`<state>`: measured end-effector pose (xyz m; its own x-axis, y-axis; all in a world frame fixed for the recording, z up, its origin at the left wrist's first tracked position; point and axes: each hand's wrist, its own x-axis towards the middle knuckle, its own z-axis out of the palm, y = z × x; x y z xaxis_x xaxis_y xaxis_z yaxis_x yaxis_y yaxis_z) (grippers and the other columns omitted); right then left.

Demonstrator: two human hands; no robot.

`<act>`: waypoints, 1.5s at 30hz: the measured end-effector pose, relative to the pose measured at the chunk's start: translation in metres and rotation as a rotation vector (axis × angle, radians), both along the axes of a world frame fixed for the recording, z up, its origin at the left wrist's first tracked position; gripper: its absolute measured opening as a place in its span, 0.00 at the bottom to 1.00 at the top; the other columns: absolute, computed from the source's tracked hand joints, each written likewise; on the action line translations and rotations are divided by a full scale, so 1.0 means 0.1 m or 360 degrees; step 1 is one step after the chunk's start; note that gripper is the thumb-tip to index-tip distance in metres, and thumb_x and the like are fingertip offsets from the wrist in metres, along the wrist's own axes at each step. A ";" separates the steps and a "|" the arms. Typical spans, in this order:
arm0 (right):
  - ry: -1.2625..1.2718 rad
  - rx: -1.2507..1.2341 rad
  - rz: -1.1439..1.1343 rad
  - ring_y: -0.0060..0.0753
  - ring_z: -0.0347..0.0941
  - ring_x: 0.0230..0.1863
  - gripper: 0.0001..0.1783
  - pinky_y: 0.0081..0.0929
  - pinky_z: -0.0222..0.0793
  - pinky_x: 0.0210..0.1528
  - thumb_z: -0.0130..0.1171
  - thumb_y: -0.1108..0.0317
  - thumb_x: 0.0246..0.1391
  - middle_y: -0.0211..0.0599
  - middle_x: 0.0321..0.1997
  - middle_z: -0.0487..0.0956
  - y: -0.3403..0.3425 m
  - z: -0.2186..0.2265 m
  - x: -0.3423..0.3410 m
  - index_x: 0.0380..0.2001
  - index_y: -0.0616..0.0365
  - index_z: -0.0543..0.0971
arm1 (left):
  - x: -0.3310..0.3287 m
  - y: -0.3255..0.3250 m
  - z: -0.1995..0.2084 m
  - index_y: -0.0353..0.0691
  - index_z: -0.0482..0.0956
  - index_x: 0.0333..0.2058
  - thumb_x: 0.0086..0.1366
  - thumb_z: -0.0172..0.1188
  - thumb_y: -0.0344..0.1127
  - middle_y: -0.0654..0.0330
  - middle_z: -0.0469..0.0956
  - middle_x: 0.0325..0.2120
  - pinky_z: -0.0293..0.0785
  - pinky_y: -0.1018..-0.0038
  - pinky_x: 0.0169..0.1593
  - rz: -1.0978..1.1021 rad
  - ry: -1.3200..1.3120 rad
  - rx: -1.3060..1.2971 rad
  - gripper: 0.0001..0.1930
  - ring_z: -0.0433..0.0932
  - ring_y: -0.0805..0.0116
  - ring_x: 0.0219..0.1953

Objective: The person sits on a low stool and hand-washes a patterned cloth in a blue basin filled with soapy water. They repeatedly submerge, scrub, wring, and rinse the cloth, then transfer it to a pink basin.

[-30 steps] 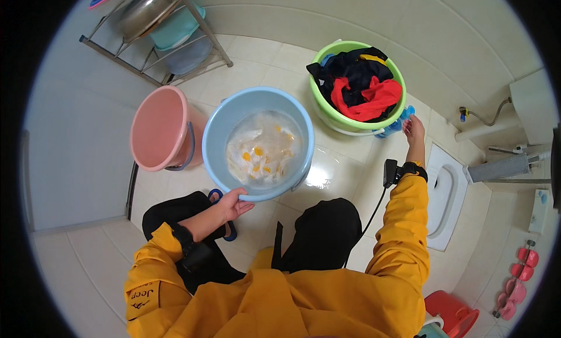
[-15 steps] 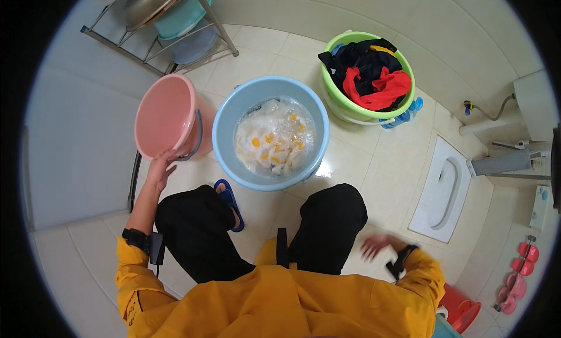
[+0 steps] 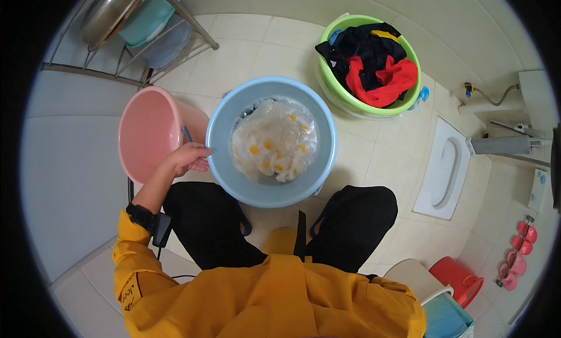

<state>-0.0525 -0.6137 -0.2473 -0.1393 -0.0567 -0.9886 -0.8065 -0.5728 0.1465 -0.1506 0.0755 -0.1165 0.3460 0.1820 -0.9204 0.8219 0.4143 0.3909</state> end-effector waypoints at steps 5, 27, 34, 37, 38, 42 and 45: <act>-0.0119 0.0054 -0.0025 0.47 0.68 0.38 0.19 0.48 0.65 0.37 0.44 0.56 0.51 0.47 0.37 0.70 0.00 -0.05 0.08 0.41 0.59 0.66 | 0.18 -0.01 0.02 0.34 0.73 0.35 0.56 0.51 0.39 0.60 0.75 0.26 0.71 0.78 0.28 -0.0194 0.0177 0.0137 0.14 0.73 0.73 0.24; -0.1731 0.0345 -0.0121 0.62 0.64 0.42 0.38 0.51 0.67 0.36 0.52 0.48 0.45 0.55 0.55 0.55 3.24 0.78 4.52 0.54 0.59 0.55 | 0.27 -0.15 -0.87 0.39 0.52 0.55 0.54 0.50 0.41 0.47 0.67 0.45 0.63 0.69 0.48 -0.0048 -0.0190 0.1669 0.30 0.67 0.58 0.48; -0.1979 0.0288 -0.0114 0.42 0.70 0.30 0.35 0.36 0.70 0.25 0.56 0.53 0.44 0.49 0.40 0.68 3.37 -0.09 5.08 0.50 0.62 0.57 | 0.37 -0.25 -0.69 0.41 0.62 0.49 0.60 0.46 0.37 0.52 0.70 0.41 0.62 0.72 0.48 0.0156 -0.0581 0.1640 0.18 0.69 0.63 0.44; -0.2092 0.0413 -0.0472 0.26 0.66 0.13 0.26 0.21 0.64 0.12 0.56 0.60 0.43 0.35 0.20 0.70 3.42 -0.12 5.04 0.43 0.62 0.63 | 0.52 -0.15 -0.63 0.41 0.62 0.50 0.60 0.46 0.39 0.53 0.69 0.42 0.61 0.72 0.49 0.0051 -0.0607 0.1639 0.19 0.67 0.64 0.46; -0.2145 0.0362 -0.0509 0.25 0.64 0.12 0.21 0.19 0.62 0.11 0.56 0.60 0.43 0.33 0.18 0.69 3.42 -0.12 4.99 0.38 0.61 0.66 | 0.58 -0.09 -0.64 0.42 0.61 0.51 0.61 0.46 0.40 0.54 0.69 0.43 0.60 0.73 0.50 0.0008 -0.0585 0.1601 0.20 0.66 0.65 0.46; -0.2054 0.0255 -0.0632 0.20 0.58 0.08 0.13 0.14 0.55 0.09 0.56 0.60 0.43 0.31 0.12 0.67 3.30 -0.01 4.70 0.17 0.57 0.68 | 0.72 0.07 -0.75 0.41 0.62 0.50 0.60 0.46 0.39 0.51 0.70 0.42 0.62 0.71 0.48 -0.0070 -0.0670 0.1538 0.19 0.69 0.61 0.45; -0.1914 0.0373 -0.0923 0.18 0.52 0.07 0.12 0.14 0.46 0.07 0.56 0.60 0.45 0.28 0.11 0.63 3.22 0.12 4.35 0.22 0.56 0.69 | 0.73 0.08 -0.74 0.42 0.61 0.50 0.59 0.46 0.39 0.49 0.69 0.43 0.62 0.69 0.48 -0.0129 -0.0543 0.1554 0.20 0.68 0.58 0.45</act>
<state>0.3827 -0.2921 -0.2353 0.8646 -0.1003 -0.4924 -0.4968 -0.0235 -0.8675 -0.0773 0.0834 -0.1906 0.6050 0.7607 -0.2352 0.6157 -0.2597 0.7439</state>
